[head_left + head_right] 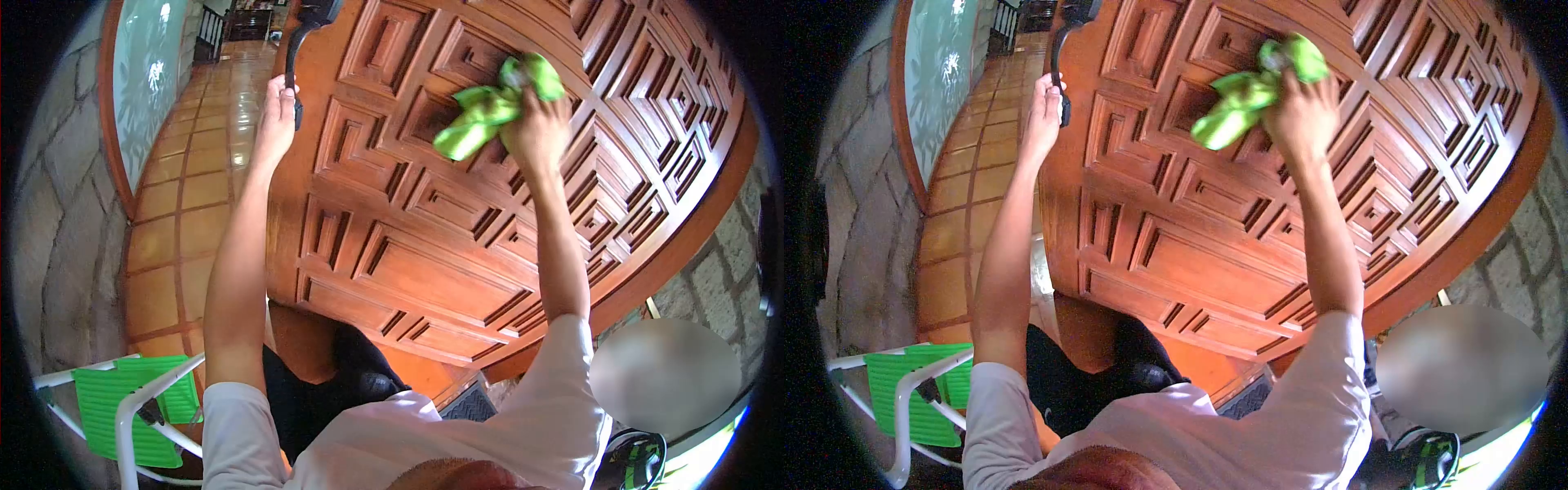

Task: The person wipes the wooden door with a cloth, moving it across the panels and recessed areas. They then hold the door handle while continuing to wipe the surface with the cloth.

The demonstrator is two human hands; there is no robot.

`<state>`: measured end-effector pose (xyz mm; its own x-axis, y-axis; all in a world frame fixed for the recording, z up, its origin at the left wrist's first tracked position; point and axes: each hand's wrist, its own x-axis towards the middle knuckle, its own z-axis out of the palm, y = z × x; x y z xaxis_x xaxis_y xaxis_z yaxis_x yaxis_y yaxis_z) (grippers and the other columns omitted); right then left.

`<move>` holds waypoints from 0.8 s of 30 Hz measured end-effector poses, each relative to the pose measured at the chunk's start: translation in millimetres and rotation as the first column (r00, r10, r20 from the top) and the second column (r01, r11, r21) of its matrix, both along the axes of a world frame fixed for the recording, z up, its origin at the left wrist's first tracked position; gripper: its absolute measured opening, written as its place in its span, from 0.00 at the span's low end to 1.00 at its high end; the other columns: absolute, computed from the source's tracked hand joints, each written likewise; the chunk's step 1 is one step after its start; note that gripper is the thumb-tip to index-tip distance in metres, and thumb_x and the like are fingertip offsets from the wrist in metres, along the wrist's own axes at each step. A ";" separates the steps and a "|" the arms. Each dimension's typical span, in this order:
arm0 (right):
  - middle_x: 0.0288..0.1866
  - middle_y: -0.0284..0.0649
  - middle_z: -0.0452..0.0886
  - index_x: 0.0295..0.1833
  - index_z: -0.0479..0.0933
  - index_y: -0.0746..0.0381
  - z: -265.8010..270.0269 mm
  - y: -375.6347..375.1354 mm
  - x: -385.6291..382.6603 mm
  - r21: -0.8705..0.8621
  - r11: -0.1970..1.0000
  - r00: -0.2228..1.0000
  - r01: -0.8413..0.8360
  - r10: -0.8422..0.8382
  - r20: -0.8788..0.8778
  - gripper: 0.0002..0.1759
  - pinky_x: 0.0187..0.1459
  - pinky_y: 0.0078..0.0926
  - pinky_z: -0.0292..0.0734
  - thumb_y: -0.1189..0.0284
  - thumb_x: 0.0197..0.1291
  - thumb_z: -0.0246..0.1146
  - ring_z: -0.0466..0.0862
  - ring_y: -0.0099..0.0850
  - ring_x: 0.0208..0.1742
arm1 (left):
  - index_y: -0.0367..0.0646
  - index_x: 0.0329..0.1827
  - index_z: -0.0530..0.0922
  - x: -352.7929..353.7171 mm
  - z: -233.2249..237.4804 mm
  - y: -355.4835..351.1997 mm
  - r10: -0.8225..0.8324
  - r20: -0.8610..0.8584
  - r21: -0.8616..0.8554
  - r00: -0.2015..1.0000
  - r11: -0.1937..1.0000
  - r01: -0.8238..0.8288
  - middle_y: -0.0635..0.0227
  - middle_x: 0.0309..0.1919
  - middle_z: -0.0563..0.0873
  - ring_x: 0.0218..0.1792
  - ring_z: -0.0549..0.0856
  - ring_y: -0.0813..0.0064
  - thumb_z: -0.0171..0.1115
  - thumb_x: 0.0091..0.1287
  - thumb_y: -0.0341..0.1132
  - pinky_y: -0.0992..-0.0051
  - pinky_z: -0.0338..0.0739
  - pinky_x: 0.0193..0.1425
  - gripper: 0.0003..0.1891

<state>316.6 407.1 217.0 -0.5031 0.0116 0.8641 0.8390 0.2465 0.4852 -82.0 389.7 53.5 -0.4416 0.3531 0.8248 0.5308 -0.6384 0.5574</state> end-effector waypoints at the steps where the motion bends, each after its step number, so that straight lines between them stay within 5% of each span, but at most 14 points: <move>1: 0.61 0.50 0.84 0.62 0.83 0.59 4.4 -6.9 13.5 0.004 0.998 0.995 -0.065 0.066 -0.076 0.27 0.67 0.47 0.76 0.70 0.53 0.70 0.82 0.47 0.65 | 0.41 0.67 0.70 3.3 3.8 -6.3 -0.008 0.005 -0.004 1.000 1.000 0.008 0.59 0.53 0.85 0.56 0.84 0.65 0.43 0.85 0.41 0.65 0.75 0.64 0.17; 3: 0.56 0.52 0.86 0.61 0.84 0.55 26.9 -36.7 36.1 -0.168 0.977 0.950 -0.133 0.077 -0.304 0.23 0.56 0.47 0.83 0.71 0.58 0.68 0.86 0.48 0.58 | 0.41 0.67 0.69 2.2 3.5 -8.7 -0.030 0.004 -0.015 1.000 0.999 0.030 0.58 0.53 0.85 0.57 0.84 0.65 0.44 0.85 0.40 0.65 0.76 0.64 0.17; 5: 0.47 0.46 0.88 0.61 0.83 0.57 61.4 -17.0 109.5 -0.319 0.947 0.965 -0.038 -0.049 -0.259 0.21 0.45 0.38 0.85 0.65 0.62 0.67 0.89 0.38 0.44 | 0.41 0.67 0.69 -1.7 0.5 -3.3 -0.003 -0.009 -0.030 1.000 1.000 0.003 0.58 0.54 0.85 0.57 0.84 0.65 0.43 0.85 0.39 0.66 0.76 0.64 0.16; 7: 0.39 0.43 0.89 0.55 0.85 0.55 85.1 -63.5 122.0 -0.454 0.827 0.752 0.331 -0.522 -0.402 0.15 0.41 0.37 0.84 0.64 0.66 0.63 0.89 0.37 0.37 | 0.42 0.68 0.70 -2.9 -1.3 0.6 0.071 -0.077 0.047 0.995 0.997 -0.068 0.60 0.53 0.84 0.55 0.83 0.67 0.44 0.84 0.38 0.68 0.75 0.63 0.16; 10: 0.38 0.46 0.90 0.46 0.86 0.56 97.7 -93.8 156.3 -0.262 0.745 0.702 0.613 -0.666 -0.252 0.11 0.37 0.41 0.83 0.64 0.67 0.60 0.91 0.39 0.35 | 0.40 0.70 0.70 0.0 -4.6 6.8 0.098 -0.057 0.040 0.993 0.995 -0.096 0.64 0.54 0.83 0.52 0.81 0.75 0.42 0.85 0.41 0.72 0.75 0.59 0.19; 13: 0.41 0.52 0.89 0.50 0.86 0.57 99.0 -72.1 139.9 -0.131 0.932 0.780 0.339 -0.356 -0.514 0.12 0.41 0.47 0.84 0.71 0.62 0.64 0.91 0.48 0.43 | 0.43 0.71 0.70 4.1 -4.8 6.3 0.111 -0.026 0.020 0.993 0.994 -0.111 0.66 0.54 0.83 0.51 0.81 0.76 0.43 0.85 0.41 0.75 0.75 0.58 0.19; 15: 0.52 0.54 0.87 0.63 0.81 0.57 75.6 -37.4 103.2 -0.014 0.962 0.895 -0.274 0.250 -0.370 0.21 0.50 0.50 0.81 0.64 0.67 0.64 0.87 0.51 0.56 | 0.44 0.71 0.70 5.9 -5.2 5.3 0.135 -0.082 0.080 0.987 0.989 -0.128 0.67 0.56 0.82 0.50 0.81 0.78 0.43 0.85 0.41 0.76 0.77 0.52 0.18; 17: 0.61 0.58 0.80 0.68 0.73 0.67 59.7 -2.4 48.1 -0.446 0.852 0.937 0.274 -0.342 -0.077 0.28 0.67 0.46 0.72 0.65 0.66 0.63 0.78 0.54 0.64 | 0.44 0.71 0.70 -0.7 -7.1 11.6 0.195 -0.116 0.096 0.974 0.978 -0.185 0.68 0.55 0.82 0.48 0.80 0.79 0.43 0.85 0.41 0.78 0.78 0.46 0.18; 18: 0.60 0.56 0.79 0.67 0.73 0.66 38.6 39.1 28.9 0.001 1.000 0.999 -0.021 0.021 0.049 0.26 0.68 0.48 0.71 0.69 0.64 0.61 0.78 0.53 0.61 | 0.44 0.71 0.70 2.2 -3.6 7.4 0.108 -0.032 0.014 0.994 0.994 -0.108 0.69 0.55 0.82 0.47 0.80 0.80 0.43 0.85 0.41 0.80 0.77 0.43 0.18; 19: 0.63 0.53 0.79 0.67 0.75 0.63 27.9 42.4 -6.0 -0.137 0.989 0.996 0.055 -0.044 0.083 0.27 0.70 0.50 0.68 0.73 0.59 0.59 0.75 0.52 0.66 | 0.45 0.71 0.71 0.5 -4.6 8.2 0.055 -0.015 0.014 0.998 0.998 -0.054 0.71 0.55 0.82 0.46 0.79 0.81 0.43 0.85 0.42 0.81 0.75 0.40 0.18; 20: 0.74 0.58 0.70 0.73 0.68 0.69 29.1 1.4 -47.3 -0.130 0.948 0.955 -0.292 0.297 0.023 0.32 0.82 0.47 0.56 0.60 0.72 0.49 0.66 0.48 0.79 | 0.44 0.70 0.71 2.7 -2.6 4.7 0.010 0.037 -0.027 0.999 1.000 -0.009 0.70 0.54 0.82 0.49 0.80 0.77 0.43 0.85 0.43 0.76 0.75 0.50 0.19; 21: 0.73 0.54 0.73 0.73 0.70 0.65 19.9 84.2 -66.8 -0.174 0.973 0.968 0.152 -0.111 0.225 0.28 0.73 0.47 0.70 0.62 0.73 0.49 0.70 0.47 0.76 | 0.43 0.70 0.71 4.7 -0.6 1.3 -0.033 0.089 -0.069 0.996 0.997 0.039 0.68 0.53 0.83 0.51 0.80 0.74 0.43 0.86 0.43 0.72 0.74 0.59 0.19; 23: 0.72 0.51 0.74 0.73 0.70 0.62 32.0 56.8 -98.4 -0.713 0.687 0.990 -0.139 0.121 -0.076 0.27 0.61 0.49 0.77 0.63 0.75 0.47 0.76 0.45 0.68 | 0.41 0.69 0.71 -6.5 -5.5 10.8 -0.017 0.033 -0.028 0.999 0.999 0.018 0.68 0.53 0.82 0.52 0.79 0.75 0.44 0.86 0.44 0.74 0.73 0.60 0.20; 24: 0.70 0.51 0.75 0.73 0.71 0.62 36.9 41.1 -85.4 -0.429 0.879 0.969 -0.207 0.244 0.031 0.27 0.56 0.50 0.77 0.62 0.75 0.46 0.78 0.43 0.64 | 0.39 0.68 0.71 -7.2 -3.7 9.5 -0.050 0.012 -0.010 0.999 0.999 0.051 0.67 0.54 0.81 0.53 0.79 0.75 0.44 0.86 0.46 0.74 0.72 0.62 0.21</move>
<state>231.2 448.2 254.0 -0.6037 0.2413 0.7599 0.6985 0.6196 0.3582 -89.2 399.2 49.8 -0.4324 0.3832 0.8162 0.4915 -0.6587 0.5696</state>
